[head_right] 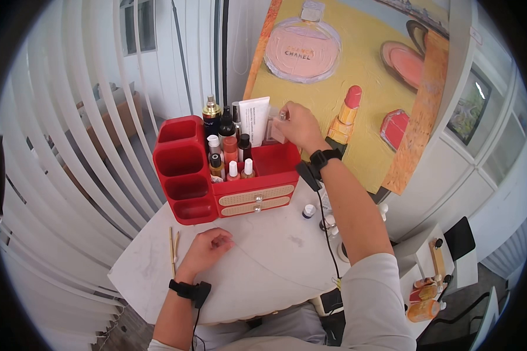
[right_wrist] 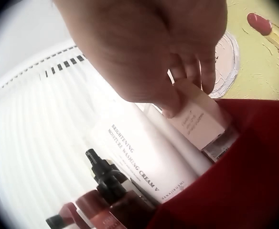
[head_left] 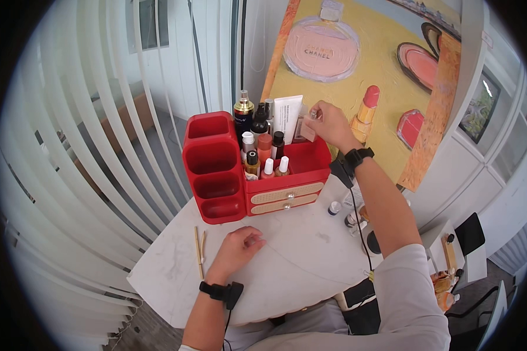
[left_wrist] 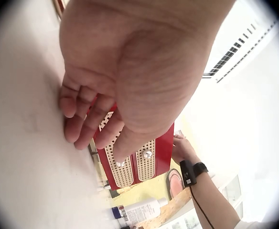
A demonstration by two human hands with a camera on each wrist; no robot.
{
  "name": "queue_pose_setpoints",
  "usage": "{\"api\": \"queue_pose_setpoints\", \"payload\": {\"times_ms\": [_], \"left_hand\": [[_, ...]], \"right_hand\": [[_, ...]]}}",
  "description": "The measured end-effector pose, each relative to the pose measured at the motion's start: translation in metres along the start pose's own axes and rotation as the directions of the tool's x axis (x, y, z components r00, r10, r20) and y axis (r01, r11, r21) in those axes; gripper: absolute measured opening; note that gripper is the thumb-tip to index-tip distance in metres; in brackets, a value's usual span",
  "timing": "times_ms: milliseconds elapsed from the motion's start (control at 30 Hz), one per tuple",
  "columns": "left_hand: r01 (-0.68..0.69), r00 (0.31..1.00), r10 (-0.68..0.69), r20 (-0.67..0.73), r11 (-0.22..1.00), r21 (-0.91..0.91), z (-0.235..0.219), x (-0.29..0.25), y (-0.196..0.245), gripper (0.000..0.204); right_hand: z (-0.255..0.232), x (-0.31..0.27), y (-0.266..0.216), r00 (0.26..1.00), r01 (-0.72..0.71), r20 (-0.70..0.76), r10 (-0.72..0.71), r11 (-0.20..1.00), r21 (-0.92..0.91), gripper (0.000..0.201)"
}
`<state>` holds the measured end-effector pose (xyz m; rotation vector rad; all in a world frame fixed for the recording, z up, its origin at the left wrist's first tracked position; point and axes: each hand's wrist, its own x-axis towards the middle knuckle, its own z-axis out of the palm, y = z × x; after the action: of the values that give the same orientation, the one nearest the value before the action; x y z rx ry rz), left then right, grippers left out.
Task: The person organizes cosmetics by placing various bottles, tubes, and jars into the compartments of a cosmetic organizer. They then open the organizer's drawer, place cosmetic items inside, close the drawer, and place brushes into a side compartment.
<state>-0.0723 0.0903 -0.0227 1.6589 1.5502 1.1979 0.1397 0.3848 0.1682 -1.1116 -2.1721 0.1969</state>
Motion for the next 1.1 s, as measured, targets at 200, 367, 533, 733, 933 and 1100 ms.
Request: {"api": "queue_pose_setpoints", "payload": {"times_ms": [200,367,533,733,933,1100], "left_hand": [[0.009,1.0,-0.009,0.011,1.0,-0.003,0.003,0.0,0.003,0.025],[0.018,1.0,-0.017,0.012,1.0,-0.019,0.001,0.001,-0.003,0.025],[0.033,0.999,-0.033,0.025,0.999,-0.004,0.0,0.001,0.003,0.022],[0.059,0.998,-0.058,0.037,0.998,-0.028,0.0,0.0,-0.001,0.021],[0.057,0.998,-0.055,0.032,0.997,-0.048,0.001,0.0,-0.005,0.026],[0.056,0.998,-0.056,0.026,0.998,-0.014,0.002,0.001,0.002,0.025]], "right_hand": [[0.016,0.003,0.012,0.981,0.097,-0.16,-0.113,0.99,-0.103,0.034],[0.007,0.006,0.001,0.994,0.064,-0.079,-0.078,0.984,-0.167,0.034],[0.019,-0.005,0.005,0.999,0.042,0.013,-0.04,0.926,-0.375,0.043],[0.034,-0.014,0.017,0.978,-0.207,-0.008,0.209,0.962,-0.176,0.074],[-0.024,-0.057,0.019,0.967,0.101,-0.233,-0.1,0.995,-0.008,0.054],[-0.06,-0.152,0.042,0.964,0.091,0.259,-0.053,0.987,-0.136,0.022]]}}
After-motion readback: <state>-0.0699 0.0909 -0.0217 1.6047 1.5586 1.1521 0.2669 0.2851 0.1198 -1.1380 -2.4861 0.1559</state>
